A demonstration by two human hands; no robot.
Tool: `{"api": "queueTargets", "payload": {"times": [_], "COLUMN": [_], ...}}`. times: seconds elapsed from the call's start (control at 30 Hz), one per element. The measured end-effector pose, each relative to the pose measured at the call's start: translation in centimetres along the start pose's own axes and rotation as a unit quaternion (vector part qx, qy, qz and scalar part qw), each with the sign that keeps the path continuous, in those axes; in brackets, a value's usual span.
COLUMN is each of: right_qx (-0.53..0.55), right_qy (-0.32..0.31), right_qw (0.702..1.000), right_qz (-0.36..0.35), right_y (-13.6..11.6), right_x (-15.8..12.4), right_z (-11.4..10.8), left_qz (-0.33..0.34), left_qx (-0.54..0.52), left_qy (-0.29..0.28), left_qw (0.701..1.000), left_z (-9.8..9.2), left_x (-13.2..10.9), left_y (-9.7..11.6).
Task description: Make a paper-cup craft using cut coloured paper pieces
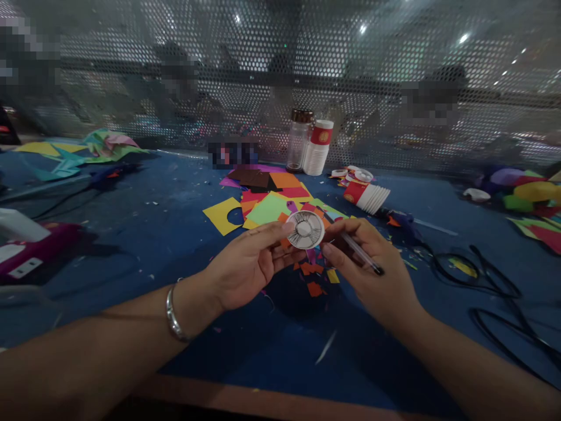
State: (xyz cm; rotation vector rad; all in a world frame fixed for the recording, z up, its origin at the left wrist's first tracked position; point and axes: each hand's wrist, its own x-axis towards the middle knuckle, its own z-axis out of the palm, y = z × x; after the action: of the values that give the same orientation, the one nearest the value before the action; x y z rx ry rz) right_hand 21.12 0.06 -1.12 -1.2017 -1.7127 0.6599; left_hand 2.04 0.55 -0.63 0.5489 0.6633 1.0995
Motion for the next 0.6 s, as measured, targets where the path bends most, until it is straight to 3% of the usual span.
{"api": "queueTargets", "payload": {"times": [0.6], "right_qx": [0.029], "right_qy": [0.015], "right_qw": [0.999], "right_qz": [0.000], "right_y": [-0.33], "right_x": [-0.31], "right_z": [0.28], "left_qz": [0.030], "left_qx": [-0.027], "left_qy": [-0.003], "left_qw": [0.999], "left_z": [-0.07], "left_x": [0.14], "left_y": [-0.13]}}
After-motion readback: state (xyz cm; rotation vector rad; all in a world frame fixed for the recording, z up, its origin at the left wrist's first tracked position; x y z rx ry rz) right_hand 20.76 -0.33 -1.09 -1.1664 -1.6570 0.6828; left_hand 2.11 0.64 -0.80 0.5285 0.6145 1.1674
